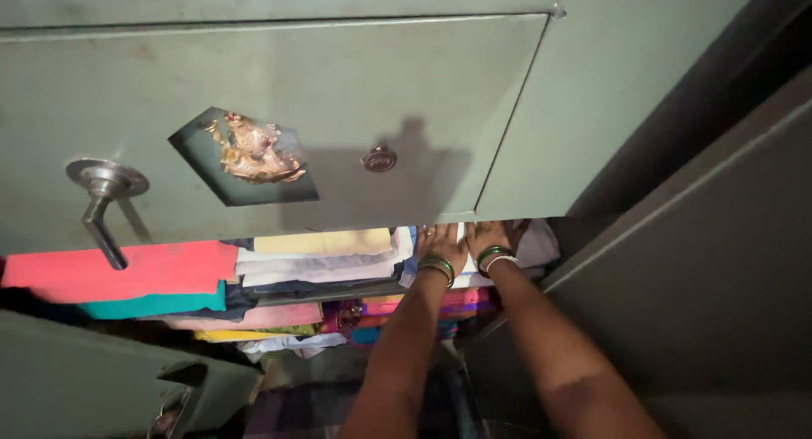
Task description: The person packs a bag by taking several folded garments from a cupboard and placing them one by one into the bag.
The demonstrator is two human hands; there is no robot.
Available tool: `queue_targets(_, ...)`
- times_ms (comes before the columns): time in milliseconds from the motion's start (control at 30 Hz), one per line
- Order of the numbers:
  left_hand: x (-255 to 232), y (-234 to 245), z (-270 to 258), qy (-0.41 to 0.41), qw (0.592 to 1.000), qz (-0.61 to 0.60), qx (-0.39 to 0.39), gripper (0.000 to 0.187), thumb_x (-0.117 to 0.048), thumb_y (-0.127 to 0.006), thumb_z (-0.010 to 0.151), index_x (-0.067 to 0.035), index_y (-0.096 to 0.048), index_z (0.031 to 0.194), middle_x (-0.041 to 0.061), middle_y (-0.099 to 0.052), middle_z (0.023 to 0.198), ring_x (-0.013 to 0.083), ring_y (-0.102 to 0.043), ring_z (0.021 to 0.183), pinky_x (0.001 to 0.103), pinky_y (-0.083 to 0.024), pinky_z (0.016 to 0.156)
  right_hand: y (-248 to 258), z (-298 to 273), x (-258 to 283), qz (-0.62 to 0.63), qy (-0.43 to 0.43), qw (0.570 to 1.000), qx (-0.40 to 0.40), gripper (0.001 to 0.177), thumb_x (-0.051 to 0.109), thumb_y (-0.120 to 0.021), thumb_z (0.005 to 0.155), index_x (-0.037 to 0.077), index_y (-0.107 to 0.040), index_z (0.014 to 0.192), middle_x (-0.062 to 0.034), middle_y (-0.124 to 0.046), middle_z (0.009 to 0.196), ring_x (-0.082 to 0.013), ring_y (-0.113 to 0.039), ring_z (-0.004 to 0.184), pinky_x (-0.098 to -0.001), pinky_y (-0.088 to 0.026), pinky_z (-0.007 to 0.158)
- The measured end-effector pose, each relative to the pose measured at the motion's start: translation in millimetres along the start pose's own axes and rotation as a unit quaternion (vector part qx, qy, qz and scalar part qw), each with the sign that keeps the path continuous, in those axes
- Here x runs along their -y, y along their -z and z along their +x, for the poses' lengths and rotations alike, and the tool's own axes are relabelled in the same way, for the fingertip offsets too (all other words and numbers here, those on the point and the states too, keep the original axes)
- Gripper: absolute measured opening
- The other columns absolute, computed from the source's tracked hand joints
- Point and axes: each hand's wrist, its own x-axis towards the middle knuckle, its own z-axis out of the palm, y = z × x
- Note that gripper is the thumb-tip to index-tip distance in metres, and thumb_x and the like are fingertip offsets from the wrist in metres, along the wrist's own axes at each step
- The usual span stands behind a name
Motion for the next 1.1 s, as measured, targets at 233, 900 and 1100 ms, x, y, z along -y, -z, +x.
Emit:
queue_targets(233,-5.4,1.6,-10.2,-0.012,0.998,0.058,0.019,0.078,-0.043,-0.036,0.1,-0.008,-0.006,0.164,0.019,-0.009,0.17,0.0381,-0.001,0.158,0.051,0.006,0.125,72.1,-26.9,5.4,0.03,-0.016,0.992,0.124,0.066,0.046,-0.042,0.105,0.008,-0.038,0.159,-0.0199,-0.033,0.164,-0.0381,-0.028,0.155,-0.0545,-0.015,0.129)
queue_targets(900,51.3,27.8,-164.6,-0.104,0.949,0.132,-0.266,0.07,-0.028,-0.043,0.097,0.005,-0.027,0.158,0.022,-0.021,0.168,0.0384,-0.015,0.157,0.05,-0.004,0.129,151.8,-137.7,123.0,0.316,-0.056,0.9,-0.295,0.069,0.036,-0.049,0.104,-0.006,-0.034,0.157,-0.0238,-0.023,0.169,-0.0416,-0.011,0.158,-0.0609,-0.006,0.124)
queue_targets(1100,95.3,42.9,-254.1,-0.051,0.946,0.169,-0.27,0.073,-0.028,-0.047,0.093,0.006,-0.031,0.156,0.024,-0.022,0.167,0.0403,-0.017,0.156,0.051,-0.009,0.128,191.9,-182.4,195.1,0.348,0.039,0.9,-0.259,0.06,0.03,-0.049,0.103,-0.001,-0.039,0.153,-0.0192,-0.026,0.169,-0.0404,-0.015,0.158,-0.0595,-0.006,0.126)
